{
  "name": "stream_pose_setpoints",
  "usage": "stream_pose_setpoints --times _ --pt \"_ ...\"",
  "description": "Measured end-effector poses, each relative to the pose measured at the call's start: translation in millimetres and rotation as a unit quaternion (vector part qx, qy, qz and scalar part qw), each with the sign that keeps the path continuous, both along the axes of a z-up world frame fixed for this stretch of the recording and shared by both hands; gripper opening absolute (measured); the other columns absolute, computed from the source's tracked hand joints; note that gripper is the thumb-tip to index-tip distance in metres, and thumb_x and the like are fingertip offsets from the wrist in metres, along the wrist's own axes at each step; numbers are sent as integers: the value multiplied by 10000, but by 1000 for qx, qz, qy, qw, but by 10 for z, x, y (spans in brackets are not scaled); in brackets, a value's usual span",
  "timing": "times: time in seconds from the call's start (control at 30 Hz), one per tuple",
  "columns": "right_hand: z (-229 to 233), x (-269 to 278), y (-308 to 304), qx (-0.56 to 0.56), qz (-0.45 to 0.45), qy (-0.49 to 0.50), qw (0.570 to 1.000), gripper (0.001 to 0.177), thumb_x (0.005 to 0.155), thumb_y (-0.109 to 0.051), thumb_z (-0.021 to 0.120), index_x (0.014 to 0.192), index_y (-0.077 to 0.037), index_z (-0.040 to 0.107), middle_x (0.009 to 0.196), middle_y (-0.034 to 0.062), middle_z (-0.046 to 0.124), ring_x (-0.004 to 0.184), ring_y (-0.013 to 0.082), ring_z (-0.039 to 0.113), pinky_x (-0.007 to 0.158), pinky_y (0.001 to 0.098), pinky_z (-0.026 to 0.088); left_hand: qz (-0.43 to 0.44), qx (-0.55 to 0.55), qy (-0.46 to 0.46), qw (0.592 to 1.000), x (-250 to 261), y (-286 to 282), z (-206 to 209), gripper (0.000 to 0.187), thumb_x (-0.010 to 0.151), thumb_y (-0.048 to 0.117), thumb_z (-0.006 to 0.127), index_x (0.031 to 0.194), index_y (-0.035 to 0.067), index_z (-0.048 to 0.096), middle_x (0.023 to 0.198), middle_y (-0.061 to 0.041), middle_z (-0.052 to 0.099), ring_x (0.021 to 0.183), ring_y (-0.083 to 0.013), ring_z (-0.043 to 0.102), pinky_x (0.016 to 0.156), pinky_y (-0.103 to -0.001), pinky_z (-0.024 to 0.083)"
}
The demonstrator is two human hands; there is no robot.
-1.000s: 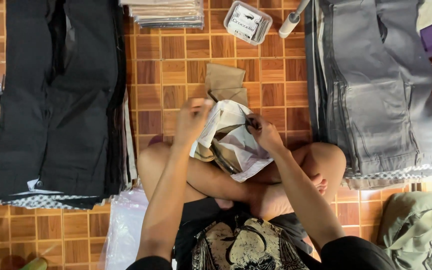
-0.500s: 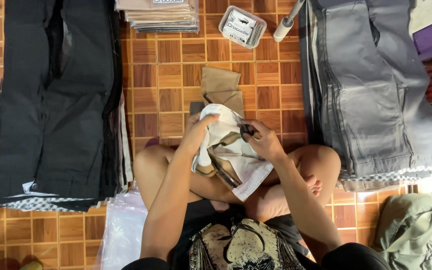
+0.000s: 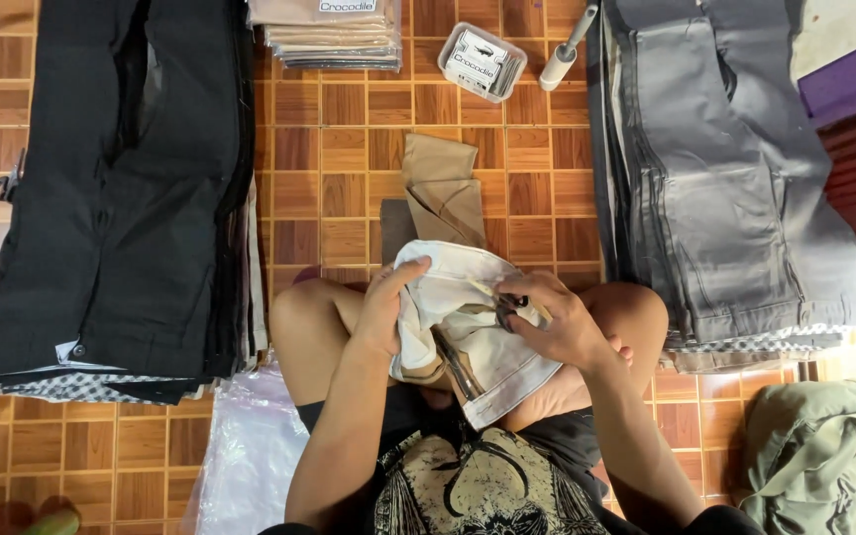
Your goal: A person sits on the floor to inspect a pair of pants for quality control, using scissors to trim loose threads from the waistband and seams.
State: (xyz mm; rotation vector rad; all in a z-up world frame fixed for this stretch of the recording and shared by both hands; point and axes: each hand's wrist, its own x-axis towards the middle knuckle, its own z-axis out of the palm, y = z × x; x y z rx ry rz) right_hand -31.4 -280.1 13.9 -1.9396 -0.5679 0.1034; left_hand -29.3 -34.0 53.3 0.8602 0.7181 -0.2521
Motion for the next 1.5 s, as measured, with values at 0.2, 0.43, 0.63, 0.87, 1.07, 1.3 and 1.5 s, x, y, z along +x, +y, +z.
stream_pose_setpoints --times 0.2,0.43,0.63,0.87,1.07,1.3,1.5 --pt "353 34 125 -18 33 -31 999 558 709 -59 866 1253 -113 753 937 84 668 955 256 620 937 436 509 4 30 -38 999 -167 17 -157 211 754 145 885 743 66 689 709 -69 726 656 -174 725 637 -268 554" --pt "342 80 126 -9 60 -53 997 475 753 -75 834 1224 -94 773 907 74 674 916 240 604 909 415 507 16 102 -84 991 -255 10 -36 246 759 132 869 643 63 663 619 -40 677 608 -135 686 575 -233 514" --pt "393 118 91 -33 72 -78 994 480 772 -141 839 1246 -118 768 910 45 700 938 226 633 887 332 388 -22 145 -138 979 -285 -30 131 321 804 93 835 576 98 610 539 -2 603 562 -74 599 569 -183 432" --pt "368 141 70 -43 88 -97 990 422 810 -142 828 1228 -132 769 908 41 696 954 231 636 877 340 352 -20 122 -154 980 -312 -29 141 308 808 101 825 590 88 609 556 18 597 581 -48 581 555 -208 467" --pt "321 175 95 -67 84 -107 988 426 818 -143 842 1238 -143 773 931 54 700 1009 250 647 891 333 377 -13 117 -126 985 -281 -19 100 323 786 127 839 583 94 590 543 5 593 551 -69 596 537 -215 471" --pt "399 232 102 -65 102 -95 988 390 829 -117 826 1215 -140 780 910 68 719 987 268 667 892 346 418 -22 132 -124 983 -283 -36 157 328 785 144 853 587 79 600 549 15 583 573 -61 601 558 -221 503" --pt "497 301 57 -70 124 -81 986 384 837 -110 818 1218 -148 783 865 49 705 926 258 657 880 364 454 -31 124 -135 982 -291 -21 200 298 800 132 833 605 86 612 573 25 589 611 -54 604 573 -229 528"
